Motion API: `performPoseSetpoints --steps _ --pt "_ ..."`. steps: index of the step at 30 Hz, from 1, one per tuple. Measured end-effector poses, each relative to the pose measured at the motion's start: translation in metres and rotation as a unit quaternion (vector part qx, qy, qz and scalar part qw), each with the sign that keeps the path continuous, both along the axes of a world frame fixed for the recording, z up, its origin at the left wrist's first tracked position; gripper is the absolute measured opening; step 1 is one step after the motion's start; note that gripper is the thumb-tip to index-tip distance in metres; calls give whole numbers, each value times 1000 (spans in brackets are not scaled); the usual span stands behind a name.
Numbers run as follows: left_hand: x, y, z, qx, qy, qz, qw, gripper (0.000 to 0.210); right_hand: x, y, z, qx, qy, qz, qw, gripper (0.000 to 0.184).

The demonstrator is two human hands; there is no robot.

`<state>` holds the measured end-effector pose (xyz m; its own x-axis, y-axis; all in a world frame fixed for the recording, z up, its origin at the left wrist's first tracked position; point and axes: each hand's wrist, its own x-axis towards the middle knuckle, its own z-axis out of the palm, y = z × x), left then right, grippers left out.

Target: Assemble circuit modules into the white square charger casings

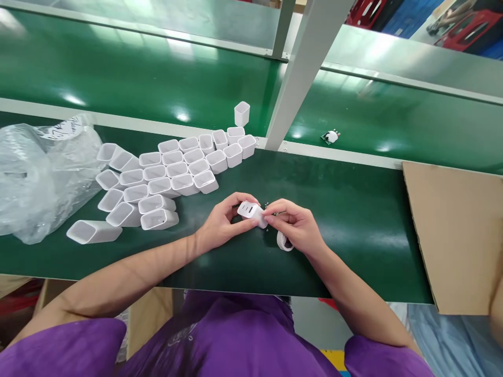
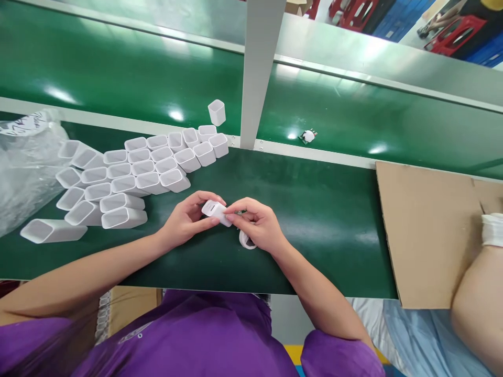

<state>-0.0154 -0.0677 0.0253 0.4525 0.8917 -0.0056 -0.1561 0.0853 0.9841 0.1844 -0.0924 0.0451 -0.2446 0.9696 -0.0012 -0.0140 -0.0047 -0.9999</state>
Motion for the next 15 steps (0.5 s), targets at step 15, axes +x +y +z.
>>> performPoseSetpoints --steps 15 --pt "-2 -1 5 122 -44 -25 991 49 5 -1 5 -44 -14 -34 998 29"
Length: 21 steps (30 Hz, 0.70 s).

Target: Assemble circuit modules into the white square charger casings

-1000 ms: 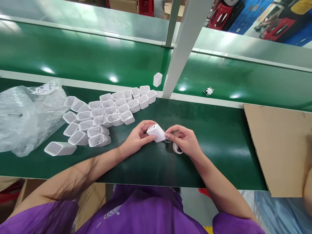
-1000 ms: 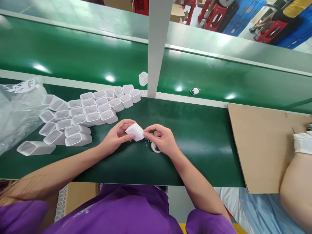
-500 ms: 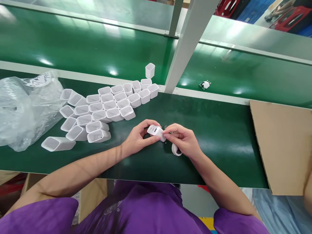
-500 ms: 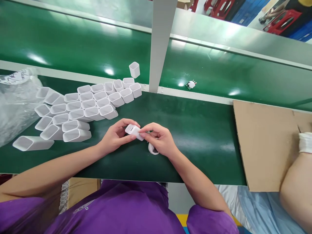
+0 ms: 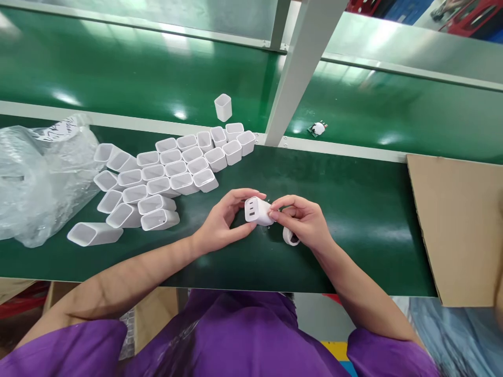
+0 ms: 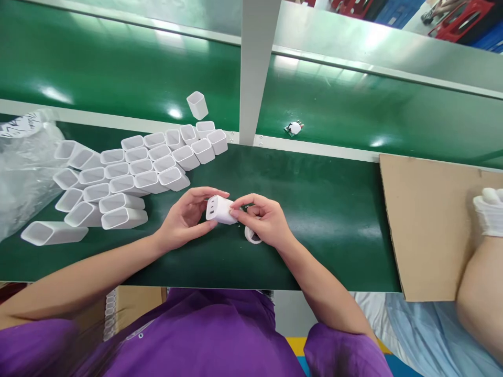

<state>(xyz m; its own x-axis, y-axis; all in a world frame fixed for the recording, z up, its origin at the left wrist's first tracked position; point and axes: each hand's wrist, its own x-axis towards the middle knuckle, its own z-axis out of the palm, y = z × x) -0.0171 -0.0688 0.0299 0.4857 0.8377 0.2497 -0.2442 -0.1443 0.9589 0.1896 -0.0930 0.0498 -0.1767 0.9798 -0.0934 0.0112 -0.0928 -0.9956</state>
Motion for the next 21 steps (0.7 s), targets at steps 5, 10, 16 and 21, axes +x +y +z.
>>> performPoseSetpoints --steps 5,10,16,21 --pt "-3 0 0 29 44 16 998 51 1 0 0 5 -16 2 1000 34" --pt "-5 1 -1 35 89 27 995 54 1 2 -1 -2 -10 8 1000 37" --pt "-3 0 2 -33 19 -19 999 52 0 2 -1 9 -27 -3 1000 39" --pt "-3 -2 3 -43 12 -43 998 51 -1 2 -2 48 -15 -7 999 35"
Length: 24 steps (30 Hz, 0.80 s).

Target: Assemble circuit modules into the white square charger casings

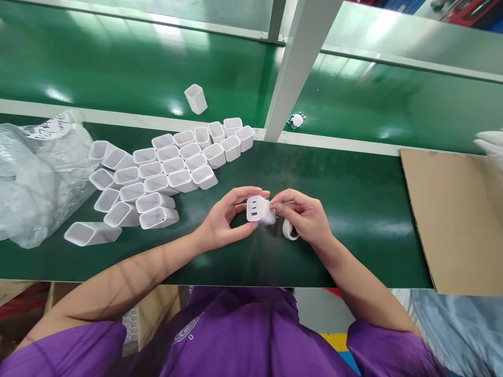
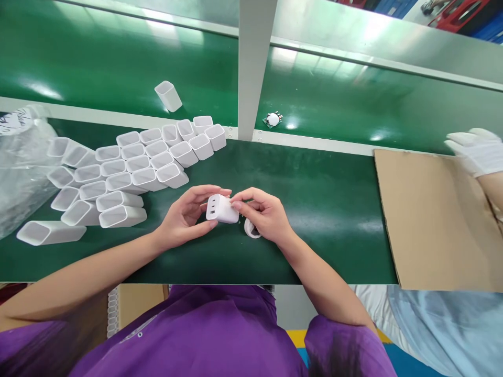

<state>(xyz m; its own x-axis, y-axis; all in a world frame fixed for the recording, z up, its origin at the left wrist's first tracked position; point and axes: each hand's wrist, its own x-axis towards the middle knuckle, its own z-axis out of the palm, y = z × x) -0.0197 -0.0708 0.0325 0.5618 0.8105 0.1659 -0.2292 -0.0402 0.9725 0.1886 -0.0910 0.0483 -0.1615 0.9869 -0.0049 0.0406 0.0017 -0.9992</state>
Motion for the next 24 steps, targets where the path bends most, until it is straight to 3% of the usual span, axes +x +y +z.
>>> performPoseSetpoints --steps 5,9,15,19,24 --pt "0 -2 -1 -20 -6 -28 999 57 0 0 -2 107 -38 -26 993 20" --pt "1 -2 0 -59 -17 -37 997 56 -1 -1 0 157 -124 -41 979 21" --pt "1 -1 4 -124 -41 -67 989 56 -6 -3 -1 287 -214 -79 930 12" --pt "0 1 5 -157 -46 -75 984 56 -6 -4 -6 326 -259 -111 902 8" --pt "0 2 4 -181 -42 -66 980 59 -1 -2 -6 382 -326 -92 860 12"
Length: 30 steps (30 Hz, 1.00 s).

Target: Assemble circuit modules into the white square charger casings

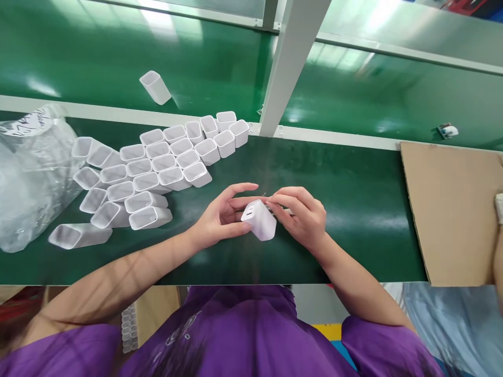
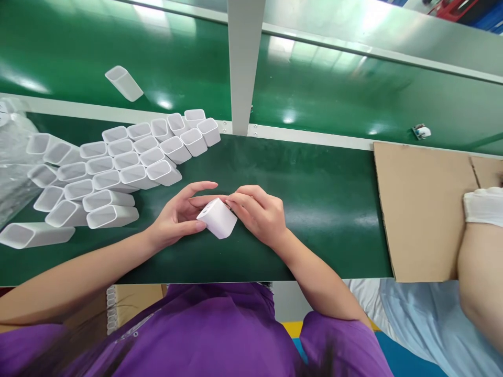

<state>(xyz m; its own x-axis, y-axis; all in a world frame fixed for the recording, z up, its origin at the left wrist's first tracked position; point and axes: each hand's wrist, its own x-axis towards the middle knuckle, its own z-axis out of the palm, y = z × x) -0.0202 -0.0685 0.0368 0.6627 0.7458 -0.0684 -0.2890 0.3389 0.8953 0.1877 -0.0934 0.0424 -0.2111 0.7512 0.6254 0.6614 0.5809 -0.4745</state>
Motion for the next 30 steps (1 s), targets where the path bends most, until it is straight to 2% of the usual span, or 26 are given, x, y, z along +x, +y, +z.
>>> performPoseSetpoints --steps 5,12,15,19,24,27,30 --pt "0 1 0 9 1 5 1000 60 2 3 2 21 -13 29 999 9" --pt "-1 -3 -3 84 25 0 996 62 7 5 1 -8 -46 44 998 15" --pt "-1 -3 -4 88 31 -9 996 63 7 4 3 -34 -39 63 997 16" --pt "2 -2 -5 37 6 4 999 56 4 0 4 -99 5 81 992 17" --pt "7 -1 -5 -71 13 72 995 50 -3 -3 4 -129 42 73 988 14" --pt "7 0 -6 -82 34 91 992 49 -5 -4 4 -150 77 75 983 12" --pt "6 1 -5 -49 30 67 996 46 -4 -2 5 -173 126 83 973 13"
